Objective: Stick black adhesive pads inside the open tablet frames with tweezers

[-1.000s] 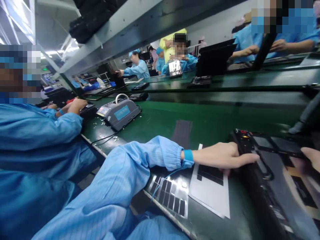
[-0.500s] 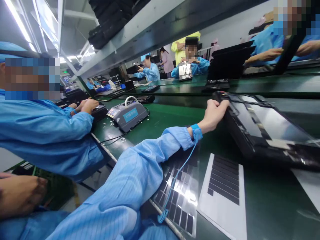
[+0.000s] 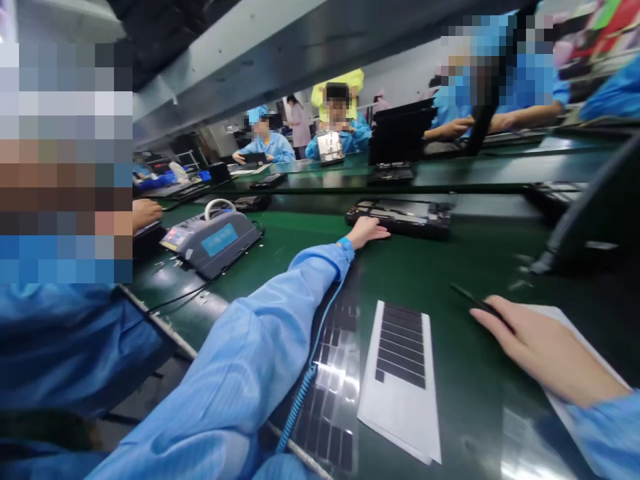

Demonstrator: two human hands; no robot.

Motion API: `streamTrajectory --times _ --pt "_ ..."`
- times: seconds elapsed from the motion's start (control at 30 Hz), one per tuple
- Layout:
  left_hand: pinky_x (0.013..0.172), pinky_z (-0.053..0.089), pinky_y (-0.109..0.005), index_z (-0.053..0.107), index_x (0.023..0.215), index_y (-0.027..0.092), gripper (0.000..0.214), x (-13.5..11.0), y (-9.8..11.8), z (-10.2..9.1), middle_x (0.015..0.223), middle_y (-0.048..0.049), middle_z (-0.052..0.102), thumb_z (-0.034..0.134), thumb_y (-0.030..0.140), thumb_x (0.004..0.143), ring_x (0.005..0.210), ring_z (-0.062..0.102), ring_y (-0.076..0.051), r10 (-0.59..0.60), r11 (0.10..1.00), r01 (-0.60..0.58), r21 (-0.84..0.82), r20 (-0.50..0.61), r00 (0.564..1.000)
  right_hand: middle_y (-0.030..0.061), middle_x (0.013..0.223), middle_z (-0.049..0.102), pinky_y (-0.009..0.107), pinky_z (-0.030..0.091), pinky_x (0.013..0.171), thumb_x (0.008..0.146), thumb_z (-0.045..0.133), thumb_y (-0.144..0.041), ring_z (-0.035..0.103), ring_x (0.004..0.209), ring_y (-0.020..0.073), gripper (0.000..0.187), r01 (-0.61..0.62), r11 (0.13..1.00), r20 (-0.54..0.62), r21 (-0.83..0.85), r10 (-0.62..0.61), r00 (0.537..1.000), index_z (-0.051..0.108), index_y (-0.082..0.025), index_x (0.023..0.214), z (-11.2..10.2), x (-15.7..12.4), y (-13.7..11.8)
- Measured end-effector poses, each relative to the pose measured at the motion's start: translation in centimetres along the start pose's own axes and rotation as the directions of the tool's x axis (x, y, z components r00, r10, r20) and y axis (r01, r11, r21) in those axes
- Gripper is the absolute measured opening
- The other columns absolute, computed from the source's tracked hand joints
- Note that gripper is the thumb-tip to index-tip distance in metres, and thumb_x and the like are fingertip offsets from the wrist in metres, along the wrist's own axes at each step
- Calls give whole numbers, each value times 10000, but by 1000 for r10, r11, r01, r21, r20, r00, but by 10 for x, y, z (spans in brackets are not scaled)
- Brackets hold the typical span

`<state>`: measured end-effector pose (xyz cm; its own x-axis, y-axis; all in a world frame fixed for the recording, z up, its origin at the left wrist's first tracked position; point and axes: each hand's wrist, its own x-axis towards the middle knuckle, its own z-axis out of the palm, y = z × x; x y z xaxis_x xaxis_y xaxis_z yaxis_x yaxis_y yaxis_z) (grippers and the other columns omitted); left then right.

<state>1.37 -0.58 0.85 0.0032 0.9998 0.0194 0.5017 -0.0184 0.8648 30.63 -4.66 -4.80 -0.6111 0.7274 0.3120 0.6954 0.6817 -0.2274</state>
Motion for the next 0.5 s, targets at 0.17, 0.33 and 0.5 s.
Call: streamTrajectory --times 0.17,0.33,0.5 --pt "729 489 -220 487 1072 76 278 -4 33 7 994 -91 591 278 206 943 738 587 -54 27 995 -21 -94 64 998 83 699 589 340 366 596 896 347 -421 565 649 245 214 -67 997 185 -40 73 980 401 -236 803 -7 -5 -21" --pt "629 429 -165 531 880 116 167 -54 77 18 774 -10 604 407 228 872 644 568 -47 220 974 -223 -27 329 919 73 746 598 286 320 607 925 327 -353 561 671 205 223 -41 989 230 -141 73 970 423 -201 791 -20 -3 -39" --pt "572 348 -190 525 697 141 232 -132 56 40 610 26 497 431 285 852 567 428 -66 402 753 -591 288 509 761 83 765 616 271 270 572 903 340 -304 588 703 215 205 -65 970 227 -234 120 966 477 -173 825 -19 1 -44"
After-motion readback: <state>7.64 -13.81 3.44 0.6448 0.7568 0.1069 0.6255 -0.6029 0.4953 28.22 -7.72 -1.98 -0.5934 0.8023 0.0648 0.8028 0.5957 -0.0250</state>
